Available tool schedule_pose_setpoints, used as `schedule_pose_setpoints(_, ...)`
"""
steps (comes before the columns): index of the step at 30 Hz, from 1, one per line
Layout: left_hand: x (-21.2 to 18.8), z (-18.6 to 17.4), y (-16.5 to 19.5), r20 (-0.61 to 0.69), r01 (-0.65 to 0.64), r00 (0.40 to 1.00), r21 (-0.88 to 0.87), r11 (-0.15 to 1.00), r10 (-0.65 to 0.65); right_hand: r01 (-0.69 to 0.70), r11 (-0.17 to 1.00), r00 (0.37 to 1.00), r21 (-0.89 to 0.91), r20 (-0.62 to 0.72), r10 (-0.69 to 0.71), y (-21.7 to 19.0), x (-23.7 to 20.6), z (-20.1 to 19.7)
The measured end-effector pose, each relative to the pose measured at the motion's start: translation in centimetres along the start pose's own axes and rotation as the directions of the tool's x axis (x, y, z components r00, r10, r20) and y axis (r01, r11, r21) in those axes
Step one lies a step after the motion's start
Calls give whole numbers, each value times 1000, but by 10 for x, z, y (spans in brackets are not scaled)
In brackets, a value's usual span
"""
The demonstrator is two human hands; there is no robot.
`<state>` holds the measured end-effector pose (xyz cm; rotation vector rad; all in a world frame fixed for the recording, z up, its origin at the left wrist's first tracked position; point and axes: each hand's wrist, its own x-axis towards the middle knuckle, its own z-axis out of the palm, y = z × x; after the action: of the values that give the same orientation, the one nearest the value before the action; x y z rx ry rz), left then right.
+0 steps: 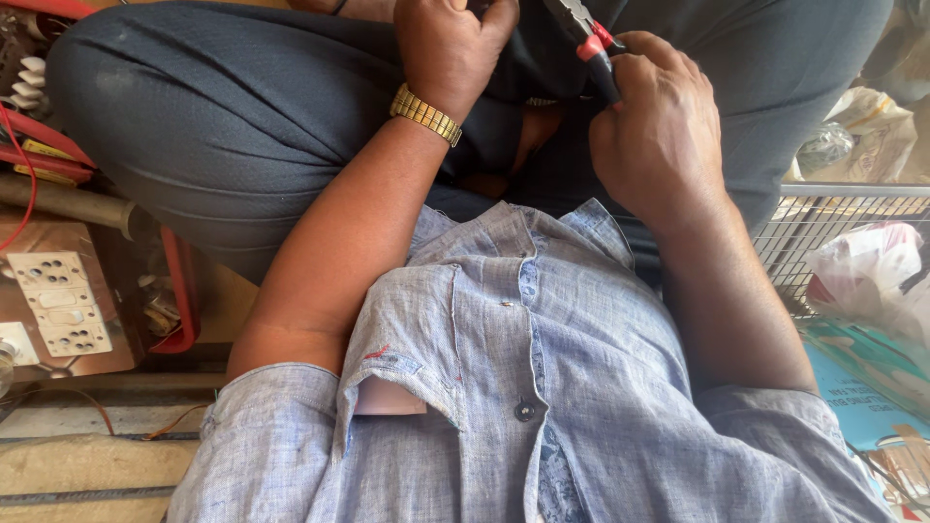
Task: The person sits on the floor with a table fan on their lap and uses pliers to work on the fan's wiring near the guard. They then lift and reposition the fan, handle the blade and motor area, and use a screwdriver on the fan assembly.
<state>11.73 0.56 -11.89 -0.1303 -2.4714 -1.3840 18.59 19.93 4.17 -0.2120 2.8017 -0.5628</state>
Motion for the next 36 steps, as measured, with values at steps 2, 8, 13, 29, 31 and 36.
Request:
schedule_pose_setpoints(2, -1, 1, 0, 26, 49, 998, -11, 999, -49, 25, 1000, 1000, -12, -8, -25, -1, 2, -1)
schedule_pose_setpoints(8, -2, 7, 3, 94, 219, 975, -202, 955, -203, 47, 999, 998, 28, -34, -46, 2, -3, -1)
schedule_pose_setpoints(13, -6, 13, 4, 103, 258, 966, -323, 911, -237, 45, 998, 996, 43, -75, -42, 5, -7, 3)
schedule_pose_setpoints(29, 19, -42, -5, 20, 501, 657, -759, 417, -753, 160, 904, 977, 397, -195, -88, 0, -19, -24)
schedule_pose_setpoints(31, 14, -67, 18, -3, 289, 949, -384, 877, -314, 168, 860, 964, 482, -262, -42, -2, -28, -31)
schedule_pose_setpoints(36, -55, -100, 45, 839, -362, 523, 58, 931, 151, 140, 671, 916, 728, -352, 190, -11, -41, -36)
